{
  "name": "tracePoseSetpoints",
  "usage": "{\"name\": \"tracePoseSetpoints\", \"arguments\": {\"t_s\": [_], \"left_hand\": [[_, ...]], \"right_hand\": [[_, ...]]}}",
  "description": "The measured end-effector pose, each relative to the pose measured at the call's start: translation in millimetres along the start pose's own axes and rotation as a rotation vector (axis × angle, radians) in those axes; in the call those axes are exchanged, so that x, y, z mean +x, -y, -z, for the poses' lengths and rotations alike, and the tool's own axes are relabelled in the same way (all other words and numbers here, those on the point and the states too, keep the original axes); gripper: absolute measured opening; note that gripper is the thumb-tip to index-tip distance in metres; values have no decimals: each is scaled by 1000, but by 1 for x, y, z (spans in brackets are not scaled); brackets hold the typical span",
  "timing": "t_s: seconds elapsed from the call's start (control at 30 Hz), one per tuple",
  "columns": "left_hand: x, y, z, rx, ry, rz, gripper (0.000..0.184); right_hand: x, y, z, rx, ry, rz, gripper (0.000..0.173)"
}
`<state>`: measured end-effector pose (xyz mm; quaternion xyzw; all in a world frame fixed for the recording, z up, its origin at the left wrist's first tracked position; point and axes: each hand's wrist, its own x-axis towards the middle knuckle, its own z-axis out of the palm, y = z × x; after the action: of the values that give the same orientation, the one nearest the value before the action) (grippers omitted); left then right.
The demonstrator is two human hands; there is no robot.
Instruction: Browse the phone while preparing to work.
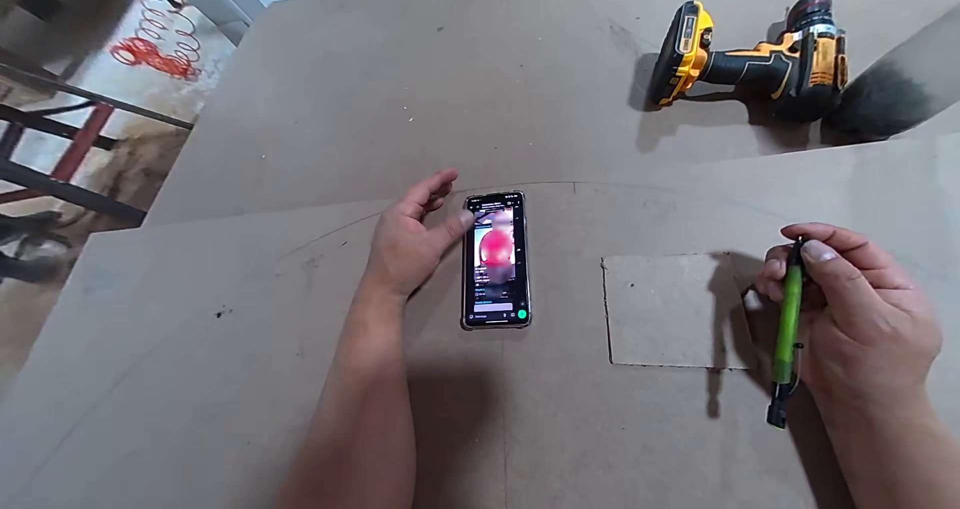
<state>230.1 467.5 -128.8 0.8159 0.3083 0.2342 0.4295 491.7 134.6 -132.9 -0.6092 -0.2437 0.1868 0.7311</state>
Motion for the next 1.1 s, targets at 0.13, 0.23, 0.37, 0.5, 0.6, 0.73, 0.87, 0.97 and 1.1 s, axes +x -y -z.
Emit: {"name": "tracePoseSetpoints", "arguments": {"t_s": [0.13,0.23,0.37,0.5,0.6,0.73,0.87,0.97,1.1], "left_hand": [[-1,-5,4,193,330,-4,108],[0,-6,-4,110,97,67,51],[0,-5,-3,9,58,71,42],[1,0,4,22,218,-3,78],[2,0,7,70,300,1,97],[1,-2,3,133,258,41,85],[1,-2,3,102,250,35,80],[2,1,1,97,199,21,63],[2,1,-2,41,116,36,41]], "right_hand": [[-2,1,-1,-10,-12,-12,23],[-1,0,0,-15,-11,-8,24],[-1,-1,1,-21,3,0,24],[0,-1,0,-26,14,15,23],[-1,0,0,-40,11,9,23],[-1,-1,0,-31,5,8,23],[-1,-1,0,-28,13,14,23],[-1,-1,0,-27,9,11,23],[0,-1,1,-22,11,12,23]]}}
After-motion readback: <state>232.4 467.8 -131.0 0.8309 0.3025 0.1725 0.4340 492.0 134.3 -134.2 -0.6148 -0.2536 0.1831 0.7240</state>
